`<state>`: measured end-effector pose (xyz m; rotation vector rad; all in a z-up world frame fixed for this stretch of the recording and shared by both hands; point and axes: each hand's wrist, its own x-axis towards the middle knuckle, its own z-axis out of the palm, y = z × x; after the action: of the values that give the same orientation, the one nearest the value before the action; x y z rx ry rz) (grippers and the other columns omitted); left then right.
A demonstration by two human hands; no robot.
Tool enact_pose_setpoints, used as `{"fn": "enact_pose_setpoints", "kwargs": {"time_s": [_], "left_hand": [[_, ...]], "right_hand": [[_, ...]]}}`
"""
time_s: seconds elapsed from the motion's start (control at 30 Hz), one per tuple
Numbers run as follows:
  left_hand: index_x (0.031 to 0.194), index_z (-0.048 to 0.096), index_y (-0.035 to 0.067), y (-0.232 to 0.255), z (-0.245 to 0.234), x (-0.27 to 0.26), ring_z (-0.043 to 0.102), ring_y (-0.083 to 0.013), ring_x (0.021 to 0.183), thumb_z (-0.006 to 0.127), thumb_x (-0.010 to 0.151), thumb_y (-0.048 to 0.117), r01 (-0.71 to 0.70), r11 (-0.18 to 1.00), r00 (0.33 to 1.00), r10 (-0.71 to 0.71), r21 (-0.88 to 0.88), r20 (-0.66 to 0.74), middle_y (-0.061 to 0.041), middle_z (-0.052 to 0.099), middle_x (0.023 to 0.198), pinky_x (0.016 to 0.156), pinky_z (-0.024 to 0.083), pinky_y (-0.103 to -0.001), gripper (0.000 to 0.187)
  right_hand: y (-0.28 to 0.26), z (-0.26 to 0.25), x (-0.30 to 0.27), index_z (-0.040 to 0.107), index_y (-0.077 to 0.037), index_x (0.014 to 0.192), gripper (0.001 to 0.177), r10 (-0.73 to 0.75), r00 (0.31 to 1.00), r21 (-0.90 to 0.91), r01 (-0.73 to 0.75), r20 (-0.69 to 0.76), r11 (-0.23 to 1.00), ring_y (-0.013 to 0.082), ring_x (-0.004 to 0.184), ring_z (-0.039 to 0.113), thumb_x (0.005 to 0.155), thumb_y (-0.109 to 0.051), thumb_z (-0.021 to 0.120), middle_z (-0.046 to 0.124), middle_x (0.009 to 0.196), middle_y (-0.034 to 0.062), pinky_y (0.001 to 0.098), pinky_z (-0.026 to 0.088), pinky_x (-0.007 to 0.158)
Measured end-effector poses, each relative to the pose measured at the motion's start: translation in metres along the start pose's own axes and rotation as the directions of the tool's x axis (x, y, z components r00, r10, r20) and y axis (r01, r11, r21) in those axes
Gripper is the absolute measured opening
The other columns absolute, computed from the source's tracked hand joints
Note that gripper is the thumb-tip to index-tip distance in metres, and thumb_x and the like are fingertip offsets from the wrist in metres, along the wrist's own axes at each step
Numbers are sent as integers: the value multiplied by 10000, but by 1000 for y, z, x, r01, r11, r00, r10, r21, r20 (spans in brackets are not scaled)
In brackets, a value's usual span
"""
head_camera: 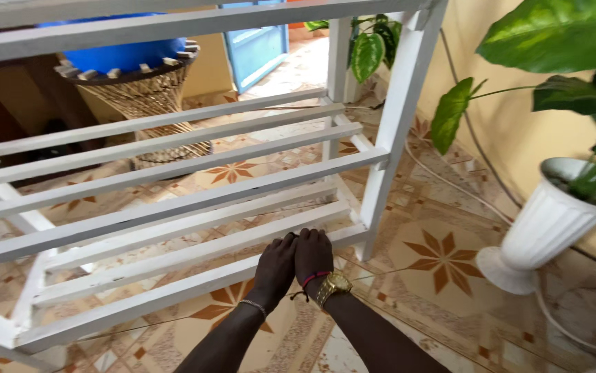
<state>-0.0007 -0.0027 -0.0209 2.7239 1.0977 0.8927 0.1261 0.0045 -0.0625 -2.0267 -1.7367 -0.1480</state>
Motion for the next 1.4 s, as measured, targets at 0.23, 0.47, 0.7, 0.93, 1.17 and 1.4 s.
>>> {"fn": "enact_pose_setpoints", "kwargs": {"time_s": [0.23,0.47,0.7,0.93,1.17,1.4], "left_hand": [[1209,613,27,-74,-67,-90,606,-427,1134,559,906,41,-72,997,987,74,26,-140,-216,654,1199,988,490,-502,308],[1144,533,14,-76,-95,-135,556,-399,1135,658,827,173,202,871,974,-131,449,-184,-207,594,1165,1057,438,-540,376],[1248,574,46,13,-12,-45,508,-392,1153,658,883,222,240,951,939,-175,197,-298,-171,591,1191,1040,340,-570,414],[1461,511,55,16,11,-8,497,-363,1301,555,823,3,195,966,980,-186,173,-64,-150,583,1409,1139,335,-501,641],[1403,598,82,-55,-43,-67,524,-313,1343,523,801,-30,163,986,985,-164,25,52,-95,607,1459,1144,404,-417,617],[1379,632,106,-179,-122,-194,581,-302,1326,549,881,77,398,915,917,-398,-61,14,-135,649,1393,1158,427,-384,506]], "right_hand": [[-68,2,-8,604,-130,1255,392,-536,837,86,545,-106,834,328,1237,580,915,-294,709,647,1266,135,653,313,1051],[-51,7,-7,570,-127,1272,674,-629,765,444,521,135,729,316,1249,603,715,-303,906,664,1255,95,488,378,1150],[54,-9,5,620,-60,1249,548,-491,871,125,485,26,866,332,1101,600,720,8,744,671,1123,141,452,438,1036],[62,-18,10,624,-50,1080,280,-469,883,31,470,-24,882,358,1083,590,805,-16,666,651,1046,142,475,408,1046],[-41,31,-6,619,-105,987,123,-335,935,-217,305,-117,927,338,1042,577,887,-162,576,609,1001,138,579,362,1083],[-167,19,-36,568,-95,1287,763,-621,778,296,575,89,763,371,1234,535,624,-299,886,601,1240,176,536,368,1059]]}}
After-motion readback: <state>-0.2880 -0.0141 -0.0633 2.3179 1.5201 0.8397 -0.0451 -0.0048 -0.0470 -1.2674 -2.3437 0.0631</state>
